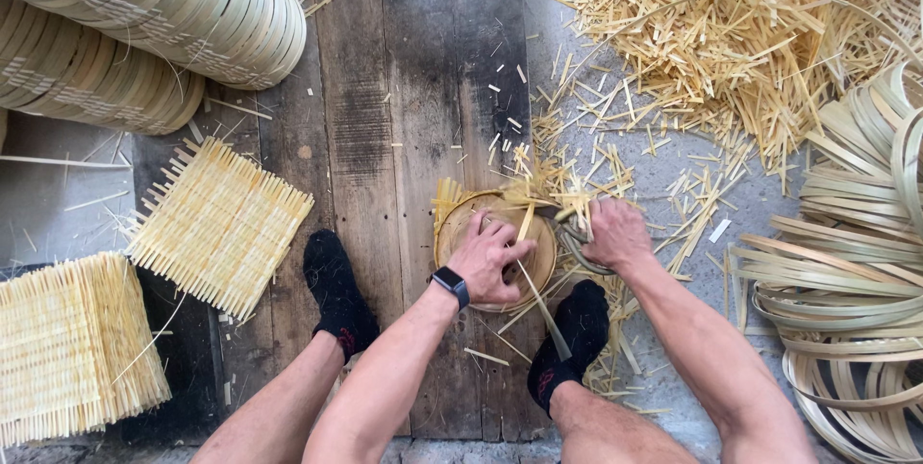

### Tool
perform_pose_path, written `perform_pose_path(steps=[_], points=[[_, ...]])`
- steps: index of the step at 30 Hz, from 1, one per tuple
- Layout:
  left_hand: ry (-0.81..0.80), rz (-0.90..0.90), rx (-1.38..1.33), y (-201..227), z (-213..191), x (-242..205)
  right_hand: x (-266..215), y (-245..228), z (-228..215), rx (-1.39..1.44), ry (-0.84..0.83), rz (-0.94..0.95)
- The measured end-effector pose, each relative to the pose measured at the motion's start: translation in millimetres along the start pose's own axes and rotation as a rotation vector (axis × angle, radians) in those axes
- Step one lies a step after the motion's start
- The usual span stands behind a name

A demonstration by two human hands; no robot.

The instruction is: The person constructs a bamboo basket by fitting a woven square base onto a circular frame, trimming the excess bamboo strips with shears, and attaching the base to a wooden mold.

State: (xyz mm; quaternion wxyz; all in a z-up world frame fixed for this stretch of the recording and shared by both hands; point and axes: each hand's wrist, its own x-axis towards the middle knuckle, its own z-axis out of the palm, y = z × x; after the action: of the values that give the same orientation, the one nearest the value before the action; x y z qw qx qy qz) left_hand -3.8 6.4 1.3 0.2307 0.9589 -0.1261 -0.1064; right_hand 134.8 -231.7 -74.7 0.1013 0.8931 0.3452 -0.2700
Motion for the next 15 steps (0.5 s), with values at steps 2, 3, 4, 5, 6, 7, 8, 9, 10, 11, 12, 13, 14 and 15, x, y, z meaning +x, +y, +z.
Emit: perform_pose_path(steps=[2,3,4,5,6,7,8,9,10,11,12,13,14,15], points=[[0.076,0.05,0.007,5,1,-4,-1,18,20,0.071,-0.017,-0.022],[0.266,-0.136,-0.004,13,4,-8,-4,26,29,0.09,-0.041,-0.019],[0.453,-0.319,-0.016,20,8,-9,-6,30,34,0.109,-0.065,-0.013],[0.452,-0.318,-0.018,23,12,-7,-6,30,34,0.11,-0.067,-0.011],[0.38,-0.487,-0.028,25,19,-2,-8,29,31,0.141,0.038,-0.018],[0.306,-0.654,-0.038,26,24,0,-7,24,26,0.171,0.142,-0.029],[0.303,-0.656,-0.043,24,28,0,-3,15,20,0.169,0.138,-0.029],[0.275,-0.61,-0.052,21,30,1,3,5,15,0.072,0.203,-0.036],[0.244,-0.562,-0.055,18,30,1,6,-1,14,-0.018,0.27,-0.044],[0.239,-0.562,-0.053,19,29,-1,5,-2,17,-0.013,0.267,-0.043],[0.253,-0.551,-0.063,19,27,0,7,-2,20,0.004,0.21,-0.019],[0.266,-0.54,-0.073,19,23,0,9,0,24,0.021,0.153,0.003],[0.264,-0.541,-0.071,22,20,1,9,5,28,0.023,0.153,0.002],[0.229,-0.652,-0.082,28,19,2,8,13,29,0.073,0.136,-0.002]])
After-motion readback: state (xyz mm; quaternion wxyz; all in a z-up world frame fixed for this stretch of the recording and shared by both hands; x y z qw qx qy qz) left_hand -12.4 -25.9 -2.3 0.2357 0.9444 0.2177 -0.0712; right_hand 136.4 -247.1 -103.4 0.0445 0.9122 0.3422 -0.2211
